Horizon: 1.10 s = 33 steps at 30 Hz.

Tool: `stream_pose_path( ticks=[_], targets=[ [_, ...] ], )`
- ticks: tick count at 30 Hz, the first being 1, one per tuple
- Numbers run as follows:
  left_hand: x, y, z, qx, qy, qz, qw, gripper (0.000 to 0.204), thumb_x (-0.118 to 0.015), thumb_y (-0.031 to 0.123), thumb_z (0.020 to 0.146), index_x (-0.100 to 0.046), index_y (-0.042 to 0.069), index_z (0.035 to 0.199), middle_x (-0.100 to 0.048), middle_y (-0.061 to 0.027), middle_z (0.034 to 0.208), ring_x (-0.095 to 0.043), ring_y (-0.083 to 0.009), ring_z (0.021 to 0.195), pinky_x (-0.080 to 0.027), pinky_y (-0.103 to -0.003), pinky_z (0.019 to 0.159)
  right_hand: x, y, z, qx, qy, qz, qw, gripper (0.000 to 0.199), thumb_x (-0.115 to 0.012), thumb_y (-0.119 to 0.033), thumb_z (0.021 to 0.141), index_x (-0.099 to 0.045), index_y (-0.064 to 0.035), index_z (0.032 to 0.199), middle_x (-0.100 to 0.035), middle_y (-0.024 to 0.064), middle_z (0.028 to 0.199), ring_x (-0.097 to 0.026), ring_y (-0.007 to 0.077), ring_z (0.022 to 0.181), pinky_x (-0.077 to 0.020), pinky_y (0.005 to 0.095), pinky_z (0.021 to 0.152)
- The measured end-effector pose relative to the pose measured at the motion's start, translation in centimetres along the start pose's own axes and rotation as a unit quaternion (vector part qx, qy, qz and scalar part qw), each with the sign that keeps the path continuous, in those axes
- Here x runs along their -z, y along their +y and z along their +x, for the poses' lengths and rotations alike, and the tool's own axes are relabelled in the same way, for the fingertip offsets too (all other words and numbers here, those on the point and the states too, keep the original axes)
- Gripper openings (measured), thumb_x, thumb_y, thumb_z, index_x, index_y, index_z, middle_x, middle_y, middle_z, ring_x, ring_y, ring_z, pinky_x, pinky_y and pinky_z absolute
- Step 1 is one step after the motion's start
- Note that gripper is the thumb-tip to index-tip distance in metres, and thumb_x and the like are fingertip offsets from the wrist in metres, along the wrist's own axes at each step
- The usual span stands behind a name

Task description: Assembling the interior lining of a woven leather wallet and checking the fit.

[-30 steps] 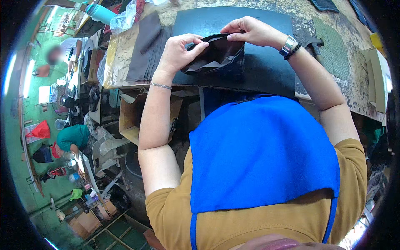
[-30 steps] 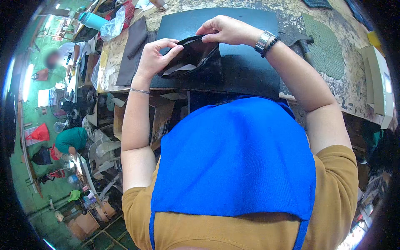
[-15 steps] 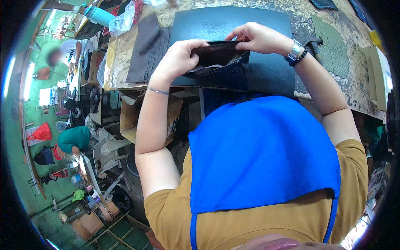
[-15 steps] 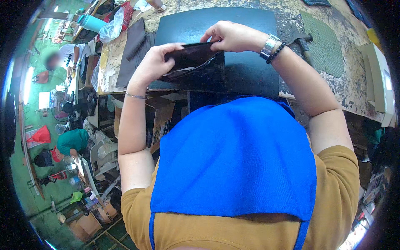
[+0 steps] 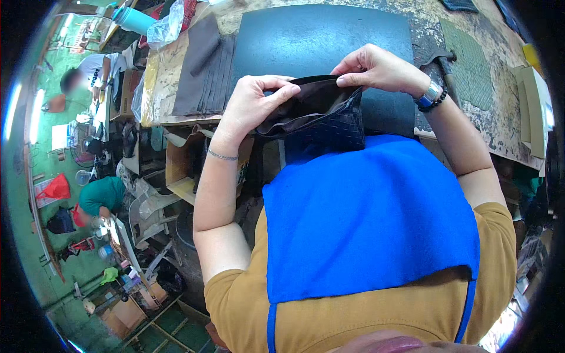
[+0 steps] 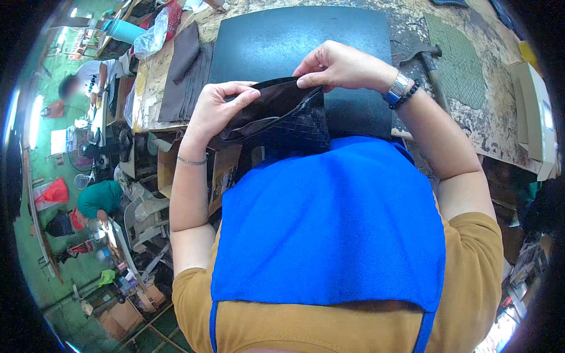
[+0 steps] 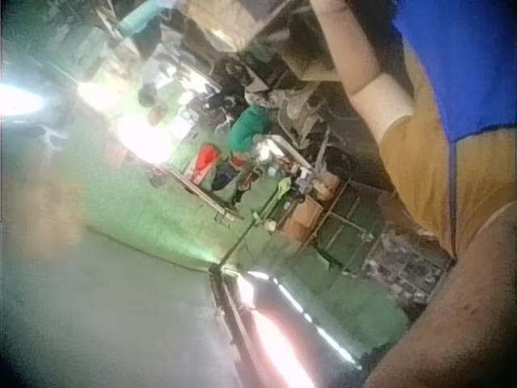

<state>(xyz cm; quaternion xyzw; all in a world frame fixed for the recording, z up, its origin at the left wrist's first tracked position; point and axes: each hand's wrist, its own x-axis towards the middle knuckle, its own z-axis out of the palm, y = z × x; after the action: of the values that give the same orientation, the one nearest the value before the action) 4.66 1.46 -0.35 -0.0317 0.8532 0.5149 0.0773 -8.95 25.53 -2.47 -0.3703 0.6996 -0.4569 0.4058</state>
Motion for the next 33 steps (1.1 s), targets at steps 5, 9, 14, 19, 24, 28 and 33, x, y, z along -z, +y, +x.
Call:
stream_pose_path(
  ticks=[5,9,14,19,24,28,33],
  targets=[
    [-0.4,0.6,-0.1,-0.047,0.07,0.099,0.992,0.018,-0.074,0.015,0.083,-0.074,-0.001,0.089,-0.073,-0.0095,0.088,-0.067,-0.0124,0.081,-0.051,-0.026,0.078,-0.3,0.9,0.2,0.014,0.034,0.007,0.999,0.03,-0.07,-0.026,0.089,-0.07,-0.0028,0.108,-0.069,0.0029,0.085,-0.061,0.0069,0.074,-0.0519,0.0227,0.062],
    [-0.7,1.1,0.0,-0.044,0.089,0.162,0.982,0.019,-0.074,0.016,0.082,-0.073,-0.001,0.088,-0.073,-0.0092,0.084,-0.067,-0.0112,0.076,-0.052,-0.025,0.073,-0.7,0.7,0.3,0.055,0.074,-0.068,0.993,0.027,-0.07,-0.024,0.088,-0.072,-0.0012,0.103,-0.071,0.0063,0.082,-0.064,0.0104,0.074,-0.0523,0.0263,0.067],
    [-0.7,1.2,0.4,-0.039,0.09,0.214,0.972,0.021,-0.074,0.02,0.082,-0.073,-0.001,0.086,-0.073,-0.009,0.079,-0.066,-0.0102,0.07,-0.051,-0.025,0.066,-0.7,0.6,0.5,0.07,0.086,-0.113,0.987,0.026,-0.069,-0.022,0.087,-0.071,0.0003,0.1,-0.073,0.01,0.084,-0.067,0.014,0.076,-0.0523,0.0287,0.074],
    [-0.8,1.5,0.6,-0.01,0.084,0.208,0.974,0.021,-0.074,0.02,0.082,-0.073,-0.001,0.085,-0.072,-0.0086,0.075,-0.065,-0.0093,0.067,-0.051,-0.024,0.064,-0.5,1.3,0.9,0.065,0.073,-0.102,0.99,0.023,-0.069,-0.019,0.088,-0.071,0.0004,0.1,-0.07,0.0036,0.079,-0.061,0.0068,0.072,-0.0503,0.0245,0.068],
    [-0.8,1.3,0.8,-0.01,0.082,0.203,0.976,0.022,-0.074,0.021,0.082,-0.073,-0.001,0.085,-0.072,-0.0084,0.074,-0.065,-0.0088,0.066,-0.05,-0.024,0.062,-0.6,1.3,1.2,0.063,0.081,-0.114,0.988,0.021,-0.069,-0.02,0.088,-0.07,0.0005,0.094,-0.067,0.0014,0.075,-0.058,0.0057,0.069,-0.0482,0.0235,0.065],
    [-0.9,1.3,0.8,-0.022,0.091,0.182,0.979,0.023,-0.07,0.025,0.084,-0.074,0.002,0.082,-0.068,-0.0084,0.062,-0.066,-0.0131,0.055,-0.051,-0.025,0.056,-0.6,1.1,1.5,0.04,0.071,-0.11,0.991,0.021,-0.068,-0.021,0.089,-0.068,0.0002,0.092,-0.065,0.0007,0.074,-0.057,0.0054,0.07,-0.0475,0.0235,0.065],
    [-0.8,1.0,1.3,-0.028,0.093,0.19,0.977,0.024,-0.07,0.026,0.084,-0.073,0.002,0.082,-0.068,-0.009,0.063,-0.066,-0.0143,0.056,-0.051,-0.026,0.057,-0.3,2.0,1.6,0.067,0.064,-0.097,0.991,0.024,-0.07,-0.024,0.088,-0.068,-0.0003,0.096,-0.066,0.0008,0.077,-0.057,0.0059,0.072,-0.0478,0.0245,0.068]
  ],
)
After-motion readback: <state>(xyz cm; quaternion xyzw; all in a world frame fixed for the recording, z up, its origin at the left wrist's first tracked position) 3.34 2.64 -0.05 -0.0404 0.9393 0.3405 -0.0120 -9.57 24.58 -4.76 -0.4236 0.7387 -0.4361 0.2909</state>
